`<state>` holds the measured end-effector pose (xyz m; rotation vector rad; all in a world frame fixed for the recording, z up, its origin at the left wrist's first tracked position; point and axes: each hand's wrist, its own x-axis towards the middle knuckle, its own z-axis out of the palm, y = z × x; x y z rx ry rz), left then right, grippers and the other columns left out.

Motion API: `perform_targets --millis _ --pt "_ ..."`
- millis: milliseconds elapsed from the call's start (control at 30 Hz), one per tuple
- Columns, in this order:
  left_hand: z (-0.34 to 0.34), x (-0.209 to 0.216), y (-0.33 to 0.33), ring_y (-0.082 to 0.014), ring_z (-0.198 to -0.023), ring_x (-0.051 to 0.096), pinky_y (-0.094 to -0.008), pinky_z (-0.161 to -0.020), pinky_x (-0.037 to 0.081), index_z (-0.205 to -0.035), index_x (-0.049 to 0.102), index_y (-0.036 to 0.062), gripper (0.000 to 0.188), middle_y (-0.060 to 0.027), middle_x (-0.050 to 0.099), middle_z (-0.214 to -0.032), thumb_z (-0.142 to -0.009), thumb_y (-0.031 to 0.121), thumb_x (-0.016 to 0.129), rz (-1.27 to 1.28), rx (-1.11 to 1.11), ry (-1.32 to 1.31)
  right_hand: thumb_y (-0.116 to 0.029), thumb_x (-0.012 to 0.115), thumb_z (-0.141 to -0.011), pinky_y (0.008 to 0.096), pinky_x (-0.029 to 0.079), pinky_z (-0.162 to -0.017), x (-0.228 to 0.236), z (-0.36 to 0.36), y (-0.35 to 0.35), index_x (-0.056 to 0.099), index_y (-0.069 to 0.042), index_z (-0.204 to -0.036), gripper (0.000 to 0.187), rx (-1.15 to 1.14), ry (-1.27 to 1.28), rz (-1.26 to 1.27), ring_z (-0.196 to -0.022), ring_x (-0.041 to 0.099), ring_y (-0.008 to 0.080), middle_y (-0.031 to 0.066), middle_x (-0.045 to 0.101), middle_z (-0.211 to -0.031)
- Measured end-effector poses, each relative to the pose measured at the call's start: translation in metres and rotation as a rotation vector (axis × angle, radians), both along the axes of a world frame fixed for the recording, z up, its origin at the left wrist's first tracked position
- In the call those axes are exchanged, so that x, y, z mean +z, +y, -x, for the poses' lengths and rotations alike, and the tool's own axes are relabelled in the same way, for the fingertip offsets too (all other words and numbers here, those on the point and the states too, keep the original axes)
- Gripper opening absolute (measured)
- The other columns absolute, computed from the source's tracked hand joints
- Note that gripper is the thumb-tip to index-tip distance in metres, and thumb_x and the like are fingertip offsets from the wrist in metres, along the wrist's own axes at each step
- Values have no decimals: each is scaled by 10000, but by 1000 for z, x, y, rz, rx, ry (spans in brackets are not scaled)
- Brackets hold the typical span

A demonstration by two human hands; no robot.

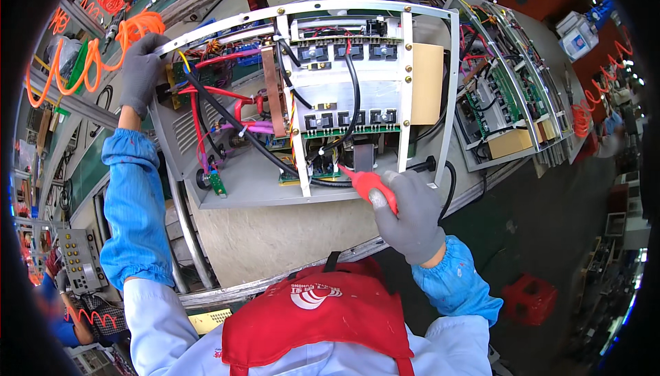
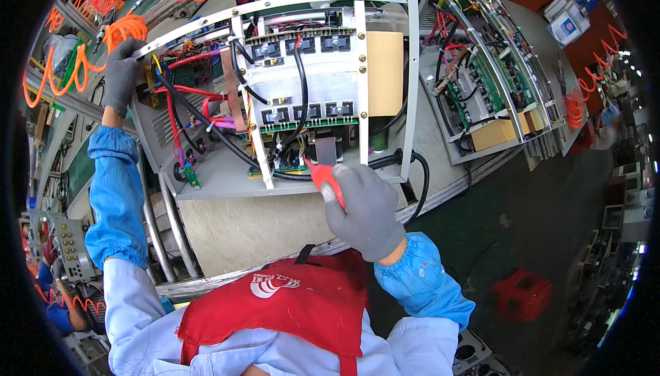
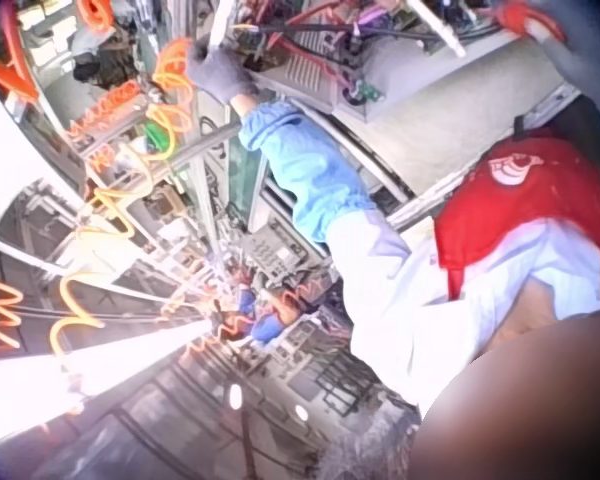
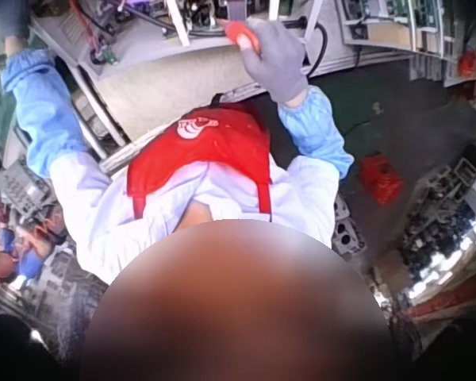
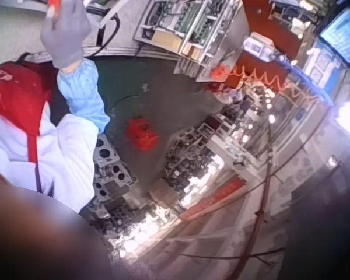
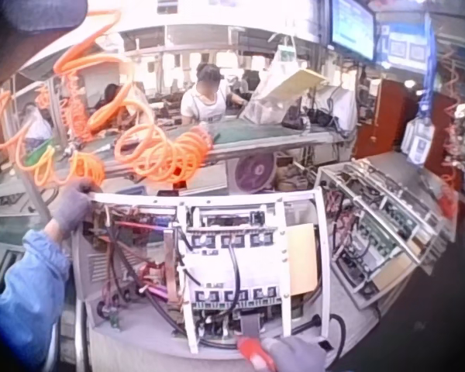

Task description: Assembling and cleaning internal components of a solar inverter on a production line.

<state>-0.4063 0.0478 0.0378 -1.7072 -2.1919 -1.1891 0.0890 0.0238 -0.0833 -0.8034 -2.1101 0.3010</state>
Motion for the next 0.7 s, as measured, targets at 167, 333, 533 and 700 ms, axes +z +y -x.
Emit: perform_targets --millis 167,333,533,700 --pt "-6 0 -2 -122 -804 577 -271 -765 456 -908 679 13 224 -28 648 -815 -762 -54 523 22 34 -3 -120 714 -773 395 472 -530 0 -7 2 622 -15 -1031 293 37 54 6 -647 609 305 131 595 -794" --pt "-4 -1 -2 -113 -794 567 -256 -760 449 -904 676 5 202 -26 642 -807 -767 -48 537 16 13 -60 -129 712 -769 392 460 -512 2 -1 -4 627 -22 -1018 284 -2 19 1 -632 599 290 116 584 -773" --pt "-6 1 -4 -105 -795 557 -245 -755 441 -920 679 17 196 -7 640 -825 -751 -38 596 2 -6 -68 -131 707 -764 391 457 -504 10 -3 -9 628 -32 -996 265 -31 -25 -7 -623 591 277 102 567 -756" --pt "-21 6 -7 -102 -805 564 -245 -768 442 -912 689 19 178 -17 648 -810 -757 -43 629 28 48 -63 -59 727 -744 387 473 -540 8 1 -5 634 10 -1009 289 -2 37 -12 -619 593 311 152 591 -774"
